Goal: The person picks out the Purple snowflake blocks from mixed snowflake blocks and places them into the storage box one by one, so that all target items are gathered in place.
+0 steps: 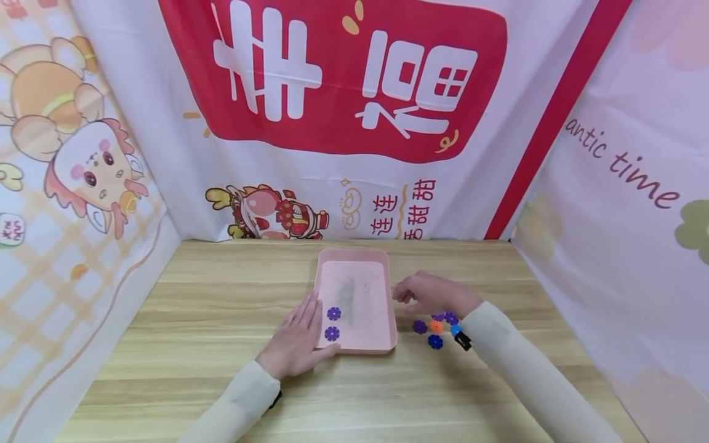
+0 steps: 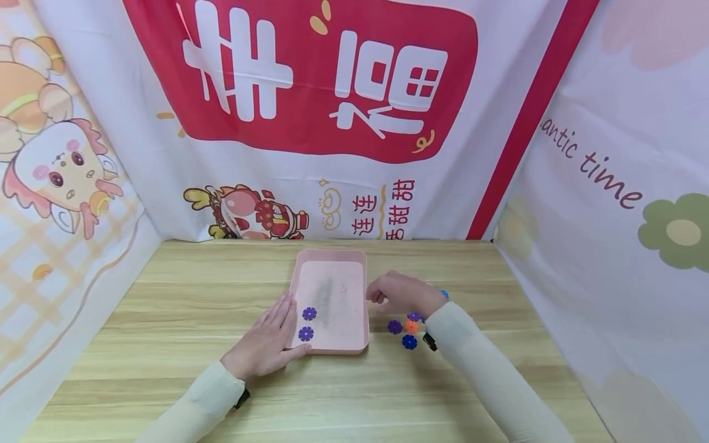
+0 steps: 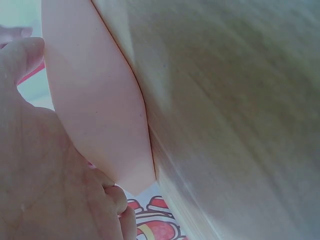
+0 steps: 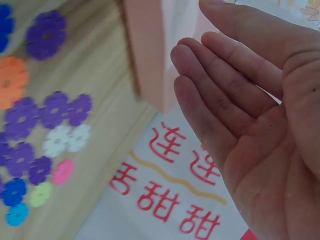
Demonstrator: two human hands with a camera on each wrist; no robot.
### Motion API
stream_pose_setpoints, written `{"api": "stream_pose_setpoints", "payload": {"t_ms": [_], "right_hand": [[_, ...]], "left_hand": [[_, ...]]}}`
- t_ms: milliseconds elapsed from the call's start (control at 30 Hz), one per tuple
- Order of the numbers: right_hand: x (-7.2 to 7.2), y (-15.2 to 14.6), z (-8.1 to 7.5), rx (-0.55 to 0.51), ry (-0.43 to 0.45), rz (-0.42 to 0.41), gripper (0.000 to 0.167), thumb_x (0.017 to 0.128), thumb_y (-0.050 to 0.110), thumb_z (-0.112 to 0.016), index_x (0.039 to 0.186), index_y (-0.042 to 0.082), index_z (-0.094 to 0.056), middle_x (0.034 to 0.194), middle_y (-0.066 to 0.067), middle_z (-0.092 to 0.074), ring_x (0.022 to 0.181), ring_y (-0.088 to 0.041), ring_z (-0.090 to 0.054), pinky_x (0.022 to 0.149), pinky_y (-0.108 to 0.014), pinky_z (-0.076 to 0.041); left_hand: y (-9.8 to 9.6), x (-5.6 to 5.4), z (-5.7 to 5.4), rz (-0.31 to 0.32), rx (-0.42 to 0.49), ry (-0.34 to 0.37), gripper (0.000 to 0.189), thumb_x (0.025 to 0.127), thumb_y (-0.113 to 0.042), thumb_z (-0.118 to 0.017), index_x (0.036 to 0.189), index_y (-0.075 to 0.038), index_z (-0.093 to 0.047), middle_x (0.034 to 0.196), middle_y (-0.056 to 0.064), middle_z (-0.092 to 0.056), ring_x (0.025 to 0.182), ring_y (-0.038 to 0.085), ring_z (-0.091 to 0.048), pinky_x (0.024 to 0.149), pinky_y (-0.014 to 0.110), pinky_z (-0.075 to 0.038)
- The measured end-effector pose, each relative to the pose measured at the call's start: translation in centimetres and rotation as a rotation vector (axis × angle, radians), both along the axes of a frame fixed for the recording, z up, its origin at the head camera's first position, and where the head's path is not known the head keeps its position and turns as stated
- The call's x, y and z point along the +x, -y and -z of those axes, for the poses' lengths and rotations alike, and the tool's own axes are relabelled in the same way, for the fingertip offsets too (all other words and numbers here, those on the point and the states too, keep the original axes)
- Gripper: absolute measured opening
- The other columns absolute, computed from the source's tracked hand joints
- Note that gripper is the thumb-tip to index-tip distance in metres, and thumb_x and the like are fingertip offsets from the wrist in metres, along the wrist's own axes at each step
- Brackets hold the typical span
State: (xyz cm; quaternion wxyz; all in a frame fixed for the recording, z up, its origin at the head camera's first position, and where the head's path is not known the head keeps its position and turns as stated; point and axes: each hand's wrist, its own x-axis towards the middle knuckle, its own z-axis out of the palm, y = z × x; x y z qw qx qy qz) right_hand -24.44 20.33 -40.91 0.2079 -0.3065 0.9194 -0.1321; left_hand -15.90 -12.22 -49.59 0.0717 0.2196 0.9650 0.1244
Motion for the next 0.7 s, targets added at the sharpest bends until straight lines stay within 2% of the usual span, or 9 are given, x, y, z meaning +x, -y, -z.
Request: {"api": "stream_pose_setpoints", "payload": {"t_ms": [267, 367, 533, 700], "right_hand": [[1.6, -2.9, 3.3, -0.053, 0.038, 0.077, 0.037, 0.093, 0.015, -0.082, 0.129, 0.009, -0.073, 0.124, -0.008, -0.076, 0.110, -0.021, -0.070, 0.102, -0.045, -0.062], [2.2, -3.9, 4.7, -0.086, -0.013, 0.053, 0.034, 0.093, 0.014, -0.082, 0.126, 0.007, -0.074, 0.120, -0.008, -0.077, 0.106, -0.022, -0.071, 0.098, -0.045, -0.063], [2.9, -5.2, 7.1, -0.091, -0.157, 0.009, 0.032, 0.093, 0.018, -0.084, 0.121, 0.008, -0.076, 0.117, -0.006, -0.078, 0.105, -0.019, -0.074, 0.096, -0.041, -0.064], [3.0, -5.8, 8.4, -0.069, -0.219, 0.025, 0.033, 0.091, 0.023, -0.086, 0.120, 0.012, -0.077, 0.117, -0.002, -0.079, 0.105, -0.016, -0.073, 0.096, -0.039, -0.064]], "left_hand": [[0.0, 0.0, 0.2, 0.001, 0.002, -0.004, 0.101, 0.104, -0.069, -0.045, 0.165, 0.007, -0.018, 0.177, 0.024, -0.007, 0.166, 0.039, -0.008, 0.136, 0.053, -0.015], [-0.1, 0.0, 0.2, 0.002, 0.001, -0.002, 0.102, 0.104, -0.069, -0.045, 0.166, 0.007, -0.017, 0.177, 0.024, -0.006, 0.166, 0.039, -0.007, 0.136, 0.053, -0.015], [-0.2, 0.0, 0.3, 0.004, 0.012, -0.007, 0.101, 0.104, -0.068, -0.046, 0.165, 0.007, -0.018, 0.176, 0.025, -0.005, 0.166, 0.040, -0.007, 0.136, 0.054, -0.015], [-0.2, 0.0, 0.3, 0.001, 0.001, -0.006, 0.101, 0.104, -0.069, -0.046, 0.165, 0.007, -0.019, 0.177, 0.024, -0.005, 0.166, 0.039, -0.007, 0.136, 0.054, -0.015]]}}
